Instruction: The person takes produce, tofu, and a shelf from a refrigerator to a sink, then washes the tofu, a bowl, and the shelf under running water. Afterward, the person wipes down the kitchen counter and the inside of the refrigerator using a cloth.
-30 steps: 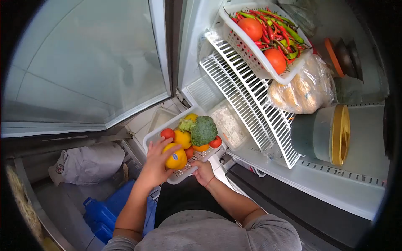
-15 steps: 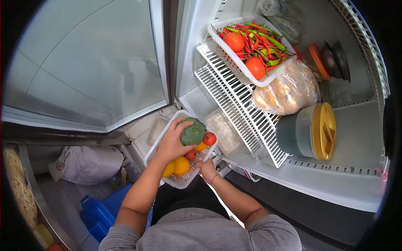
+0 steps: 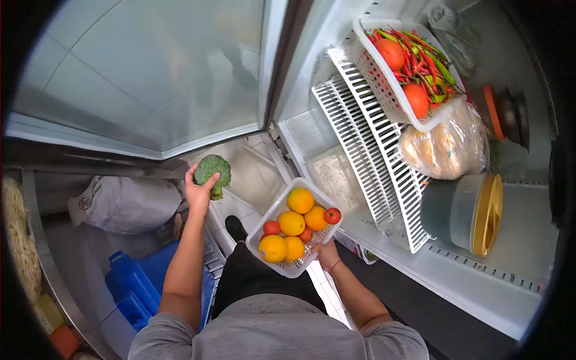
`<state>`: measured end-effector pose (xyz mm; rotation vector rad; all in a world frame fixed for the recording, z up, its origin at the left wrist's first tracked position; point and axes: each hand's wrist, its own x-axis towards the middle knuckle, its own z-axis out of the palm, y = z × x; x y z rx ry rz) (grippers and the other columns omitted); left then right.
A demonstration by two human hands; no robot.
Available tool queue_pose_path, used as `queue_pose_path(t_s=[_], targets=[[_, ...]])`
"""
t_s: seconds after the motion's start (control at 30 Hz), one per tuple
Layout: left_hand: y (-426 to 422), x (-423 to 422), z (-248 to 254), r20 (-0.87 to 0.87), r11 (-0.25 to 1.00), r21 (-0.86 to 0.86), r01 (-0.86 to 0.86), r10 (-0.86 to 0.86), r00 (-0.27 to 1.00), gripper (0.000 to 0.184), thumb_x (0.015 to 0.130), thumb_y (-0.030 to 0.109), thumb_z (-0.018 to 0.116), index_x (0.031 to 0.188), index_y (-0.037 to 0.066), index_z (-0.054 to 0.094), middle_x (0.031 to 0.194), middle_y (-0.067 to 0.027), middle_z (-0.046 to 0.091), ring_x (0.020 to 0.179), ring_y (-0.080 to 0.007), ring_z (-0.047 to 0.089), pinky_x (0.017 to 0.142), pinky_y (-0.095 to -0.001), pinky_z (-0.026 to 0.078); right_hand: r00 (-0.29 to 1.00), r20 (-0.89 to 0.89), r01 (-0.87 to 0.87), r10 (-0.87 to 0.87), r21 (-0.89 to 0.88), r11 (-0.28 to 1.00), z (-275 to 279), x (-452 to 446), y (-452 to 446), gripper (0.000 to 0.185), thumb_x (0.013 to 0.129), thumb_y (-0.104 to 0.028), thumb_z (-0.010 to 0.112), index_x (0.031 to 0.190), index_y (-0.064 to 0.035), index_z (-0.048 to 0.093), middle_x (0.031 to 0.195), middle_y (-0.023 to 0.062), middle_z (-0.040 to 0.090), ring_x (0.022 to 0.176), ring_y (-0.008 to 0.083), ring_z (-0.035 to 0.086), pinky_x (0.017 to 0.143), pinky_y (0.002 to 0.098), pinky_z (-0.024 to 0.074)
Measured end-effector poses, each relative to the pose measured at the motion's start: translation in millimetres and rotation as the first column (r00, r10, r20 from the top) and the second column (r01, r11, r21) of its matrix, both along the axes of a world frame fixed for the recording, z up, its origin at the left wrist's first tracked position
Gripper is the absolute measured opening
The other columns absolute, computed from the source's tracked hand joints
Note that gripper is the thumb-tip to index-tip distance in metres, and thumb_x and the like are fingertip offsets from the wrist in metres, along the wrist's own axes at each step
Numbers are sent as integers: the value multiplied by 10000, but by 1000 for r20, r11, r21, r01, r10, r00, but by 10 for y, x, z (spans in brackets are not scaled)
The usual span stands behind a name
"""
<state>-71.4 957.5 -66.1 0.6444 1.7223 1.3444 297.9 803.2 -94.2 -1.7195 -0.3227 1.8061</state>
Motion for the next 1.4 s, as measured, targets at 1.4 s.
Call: queue_pose_path(t_s=[1.4], targets=[[-434,582,3384,358,830,555,52,-294,886,446,865,170,394,1240,-60,470,1194,-172,553,1091,-270,559,948,-386,443,942,186,-324,278,710,625,3505,-694,1435,296,784,-126,587,1060,-22,579,774,25,607,600,97,569,505,236,473]])
